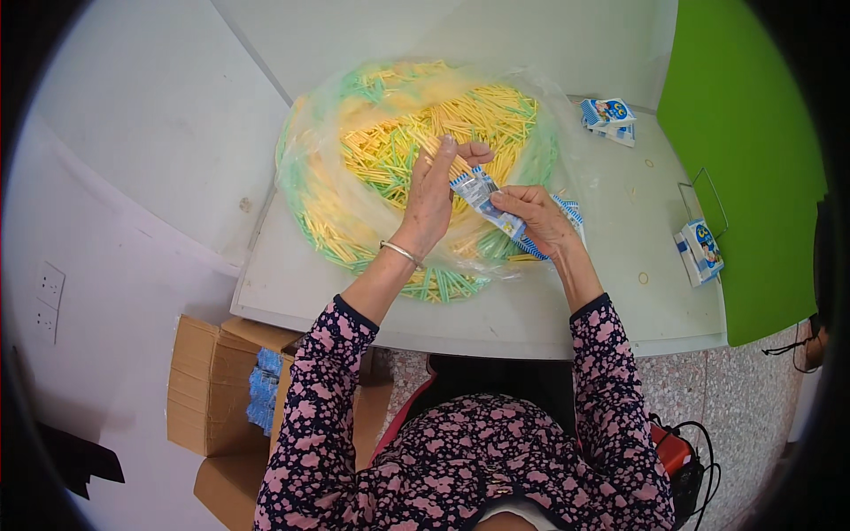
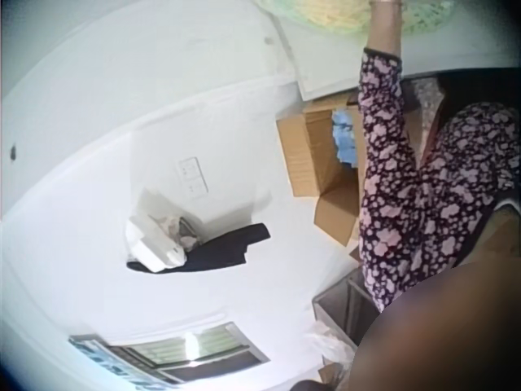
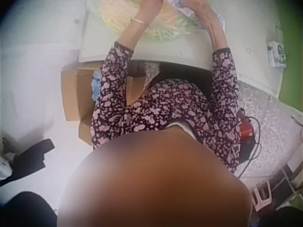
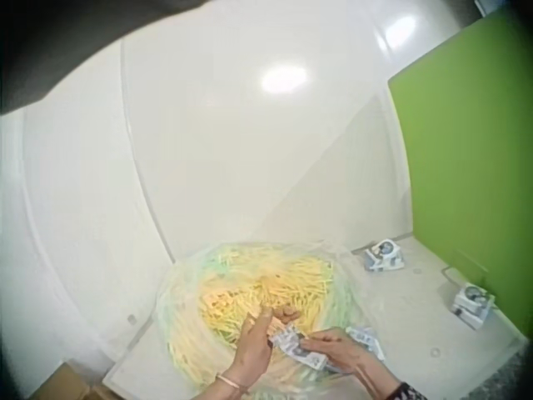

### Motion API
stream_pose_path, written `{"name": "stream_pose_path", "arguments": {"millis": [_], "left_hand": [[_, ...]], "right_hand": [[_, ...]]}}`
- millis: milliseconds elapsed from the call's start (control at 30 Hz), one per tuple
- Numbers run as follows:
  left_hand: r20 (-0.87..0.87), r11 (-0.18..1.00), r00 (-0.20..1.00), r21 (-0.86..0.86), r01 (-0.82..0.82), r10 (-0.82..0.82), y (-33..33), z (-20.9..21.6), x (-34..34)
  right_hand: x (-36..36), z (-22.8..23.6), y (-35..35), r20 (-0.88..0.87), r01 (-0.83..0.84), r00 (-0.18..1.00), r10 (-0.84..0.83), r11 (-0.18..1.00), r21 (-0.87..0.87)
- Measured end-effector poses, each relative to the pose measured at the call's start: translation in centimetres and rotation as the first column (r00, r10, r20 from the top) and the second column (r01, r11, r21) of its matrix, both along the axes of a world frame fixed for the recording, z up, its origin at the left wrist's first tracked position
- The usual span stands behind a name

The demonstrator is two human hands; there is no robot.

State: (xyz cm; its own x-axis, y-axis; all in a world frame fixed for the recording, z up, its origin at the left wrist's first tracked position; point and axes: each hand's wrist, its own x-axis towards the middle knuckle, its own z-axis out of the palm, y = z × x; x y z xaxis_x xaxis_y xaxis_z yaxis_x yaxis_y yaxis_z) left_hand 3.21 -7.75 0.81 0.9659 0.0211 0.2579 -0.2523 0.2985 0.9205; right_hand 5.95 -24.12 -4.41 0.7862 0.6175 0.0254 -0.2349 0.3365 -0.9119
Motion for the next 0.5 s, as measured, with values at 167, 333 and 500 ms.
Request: {"name": "stream_pose_path", "arguments": {"millis": [167,333,500], "left_hand": [[-0.072,0.996,0.997,-0.093,-0.009,0.002,0.19,-0.01,-0.19],[-0.12,0.972,0.993,-0.233,-0.024,-0.004,0.27,-0.25,-0.07],[-0.107,0.957,0.994,-0.288,-0.01,-0.022,0.32,-0.55,0.12]], "right_hand": [[-0.23,0.04,-0.25,0.064,-0.014,0.998,0.018,0.998,-0.059],[-0.2,-0.18,-0.52,0.101,-0.005,0.995,0.01,0.998,-0.057],[-0.03,-0.59,-0.72,0.11,-0.009,0.994,0.015,0.998,-0.059]]}}
